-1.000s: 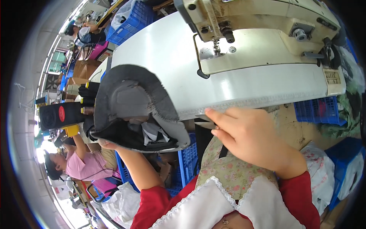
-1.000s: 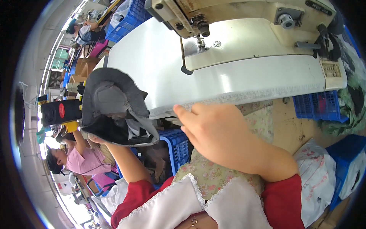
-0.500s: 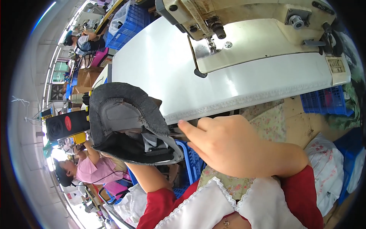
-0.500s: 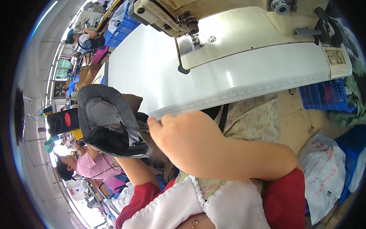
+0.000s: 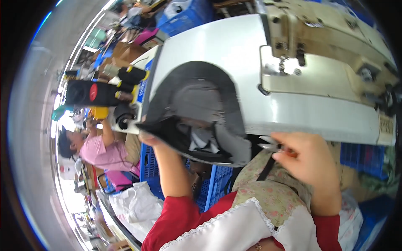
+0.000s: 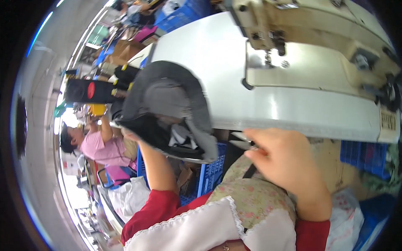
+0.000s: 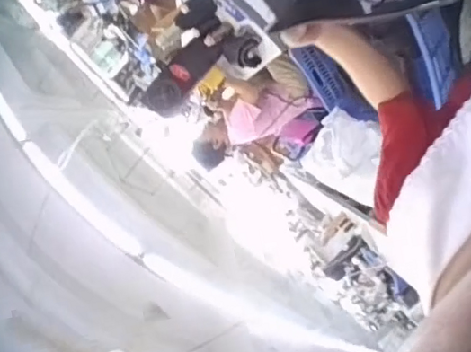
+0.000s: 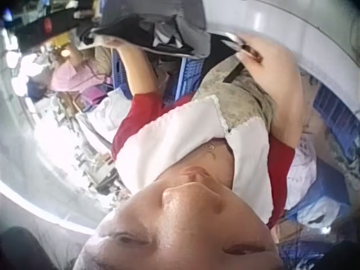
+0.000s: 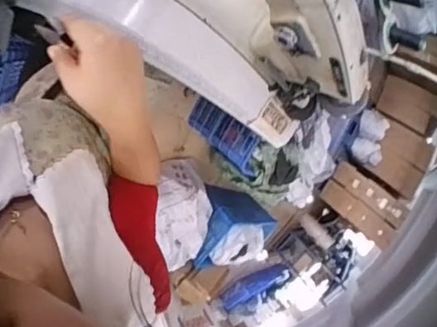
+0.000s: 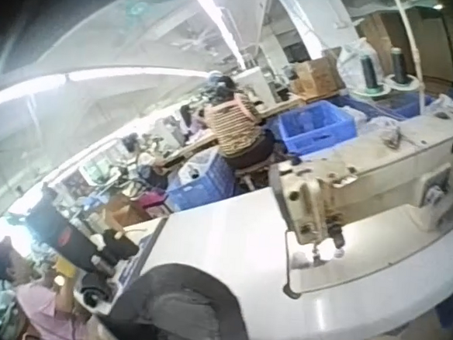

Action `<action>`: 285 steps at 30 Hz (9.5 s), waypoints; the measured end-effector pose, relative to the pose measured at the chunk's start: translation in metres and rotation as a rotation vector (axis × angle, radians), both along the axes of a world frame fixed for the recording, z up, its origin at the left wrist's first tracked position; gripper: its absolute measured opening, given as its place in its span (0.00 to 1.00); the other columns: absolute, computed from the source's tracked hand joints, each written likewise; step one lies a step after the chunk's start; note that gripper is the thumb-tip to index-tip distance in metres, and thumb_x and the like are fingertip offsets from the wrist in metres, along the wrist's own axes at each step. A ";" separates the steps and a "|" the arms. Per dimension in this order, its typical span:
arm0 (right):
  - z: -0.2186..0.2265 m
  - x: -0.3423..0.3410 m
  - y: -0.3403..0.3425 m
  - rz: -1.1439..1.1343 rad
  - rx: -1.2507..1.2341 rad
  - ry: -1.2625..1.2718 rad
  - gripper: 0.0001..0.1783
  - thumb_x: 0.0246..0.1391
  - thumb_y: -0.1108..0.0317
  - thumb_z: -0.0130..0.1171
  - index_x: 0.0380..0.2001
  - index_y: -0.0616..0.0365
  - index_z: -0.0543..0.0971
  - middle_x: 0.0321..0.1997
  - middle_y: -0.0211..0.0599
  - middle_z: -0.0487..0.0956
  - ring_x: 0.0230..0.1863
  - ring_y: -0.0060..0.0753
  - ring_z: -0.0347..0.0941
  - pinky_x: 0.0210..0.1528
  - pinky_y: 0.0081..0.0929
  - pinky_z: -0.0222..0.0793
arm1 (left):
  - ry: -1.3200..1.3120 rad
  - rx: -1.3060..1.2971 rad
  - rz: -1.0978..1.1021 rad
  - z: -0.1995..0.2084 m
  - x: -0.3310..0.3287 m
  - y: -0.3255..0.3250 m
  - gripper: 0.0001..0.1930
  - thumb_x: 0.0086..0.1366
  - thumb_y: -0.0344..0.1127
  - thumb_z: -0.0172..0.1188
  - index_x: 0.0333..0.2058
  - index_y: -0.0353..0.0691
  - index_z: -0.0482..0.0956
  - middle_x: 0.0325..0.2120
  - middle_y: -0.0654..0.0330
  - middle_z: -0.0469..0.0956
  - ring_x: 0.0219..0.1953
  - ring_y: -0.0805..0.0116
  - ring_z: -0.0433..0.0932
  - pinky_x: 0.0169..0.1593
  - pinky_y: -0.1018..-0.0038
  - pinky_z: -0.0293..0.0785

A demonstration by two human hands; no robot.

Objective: Stitching and trimming leather components for shoes using an industrial sewing machine.

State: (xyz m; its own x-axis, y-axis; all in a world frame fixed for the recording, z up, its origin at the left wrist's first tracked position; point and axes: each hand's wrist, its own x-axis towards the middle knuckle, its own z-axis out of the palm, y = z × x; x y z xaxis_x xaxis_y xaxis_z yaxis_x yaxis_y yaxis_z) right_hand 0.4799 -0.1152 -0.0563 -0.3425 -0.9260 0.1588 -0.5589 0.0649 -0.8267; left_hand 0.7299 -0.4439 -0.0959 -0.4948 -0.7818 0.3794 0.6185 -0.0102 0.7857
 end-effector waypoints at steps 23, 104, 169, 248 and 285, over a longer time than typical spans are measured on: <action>-0.022 -0.010 -0.047 -0.274 -0.351 -0.393 0.13 0.60 0.78 0.59 0.49 0.67 0.77 0.53 0.39 0.76 0.51 0.29 0.77 0.54 0.25 0.72 | -0.130 0.537 -0.681 -0.027 -0.054 0.060 0.33 0.32 0.27 0.54 0.45 0.22 0.78 0.41 0.43 0.82 0.39 0.55 0.83 0.47 0.66 0.81; -0.081 -0.029 0.028 -0.283 -0.227 -0.481 0.24 0.55 0.78 0.64 0.55 0.59 0.72 0.47 0.30 0.76 0.32 0.11 0.70 0.36 0.15 0.69 | -0.439 0.112 0.403 -0.012 0.217 0.032 0.17 0.51 0.29 0.55 0.42 0.35 0.79 0.32 0.64 0.77 0.36 0.70 0.77 0.43 0.77 0.75; -0.624 0.706 0.279 -2.268 0.973 -1.911 0.20 0.60 0.51 0.56 0.46 0.52 0.83 0.51 0.39 0.83 0.53 0.42 0.79 0.56 0.41 0.74 | -0.852 -1.962 -0.128 -0.106 -0.247 0.228 0.50 0.48 0.14 0.54 0.72 0.45 0.48 0.70 0.44 0.53 0.71 0.43 0.53 0.73 0.54 0.52; -0.026 -0.024 0.101 0.107 0.235 -0.015 0.14 0.53 0.71 0.58 0.44 0.62 0.78 0.46 0.51 0.79 0.49 0.54 0.75 0.52 0.41 0.70 | -0.239 -0.799 -0.990 0.048 -0.202 0.224 0.24 0.52 0.31 0.75 0.15 0.39 0.63 0.16 0.62 0.70 0.25 0.67 0.74 0.46 0.65 0.74; -0.074 0.009 0.038 0.270 0.496 -0.637 0.18 0.59 0.67 0.58 0.50 0.65 0.78 0.52 0.40 0.81 0.52 0.35 0.75 0.57 0.34 0.69 | -0.455 -0.735 -1.055 -0.003 -0.223 0.240 0.20 0.54 0.39 0.68 0.13 0.35 0.70 0.10 0.56 0.64 0.15 0.66 0.62 0.22 0.65 0.63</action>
State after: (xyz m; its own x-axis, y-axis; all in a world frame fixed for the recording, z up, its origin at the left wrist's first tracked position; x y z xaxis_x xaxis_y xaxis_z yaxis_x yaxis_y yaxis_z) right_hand 0.4893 -0.0772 -0.1301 0.0138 -0.9004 -0.4349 -0.0446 0.4340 -0.8998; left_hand 0.5073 -0.2036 -0.0992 -0.9177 0.3518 0.1848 0.2642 0.1929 0.9450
